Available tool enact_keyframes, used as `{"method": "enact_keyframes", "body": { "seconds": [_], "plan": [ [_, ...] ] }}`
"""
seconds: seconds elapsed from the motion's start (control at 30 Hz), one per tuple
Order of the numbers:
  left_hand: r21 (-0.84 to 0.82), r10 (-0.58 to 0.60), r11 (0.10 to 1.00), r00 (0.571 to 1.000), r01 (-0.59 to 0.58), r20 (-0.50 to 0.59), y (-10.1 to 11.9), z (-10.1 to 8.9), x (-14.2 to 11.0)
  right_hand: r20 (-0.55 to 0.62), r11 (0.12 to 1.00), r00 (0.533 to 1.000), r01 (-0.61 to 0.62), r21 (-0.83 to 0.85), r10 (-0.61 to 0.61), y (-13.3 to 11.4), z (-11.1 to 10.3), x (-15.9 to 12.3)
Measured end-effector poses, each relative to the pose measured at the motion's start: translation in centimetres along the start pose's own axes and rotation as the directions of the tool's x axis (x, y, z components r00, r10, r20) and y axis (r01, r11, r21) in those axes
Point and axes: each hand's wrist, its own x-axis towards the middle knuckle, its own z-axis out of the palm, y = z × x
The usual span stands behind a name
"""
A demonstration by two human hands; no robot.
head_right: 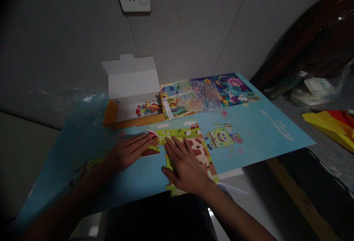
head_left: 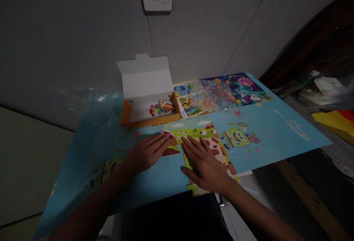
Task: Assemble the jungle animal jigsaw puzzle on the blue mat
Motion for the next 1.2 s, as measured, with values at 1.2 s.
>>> {"method": "enact_keyframes", "body": {
  "seconds": [1.2],
  "plan": [
    [0.057, -0.225, 0.974, 0.967, 0.22, 0.123, -1.9, 3.0, 1.5, 0.142, 0.99, 0.99, -0.046, 0.133, 0.026, 0.4, -1.0, -0.2]
  ]
}}
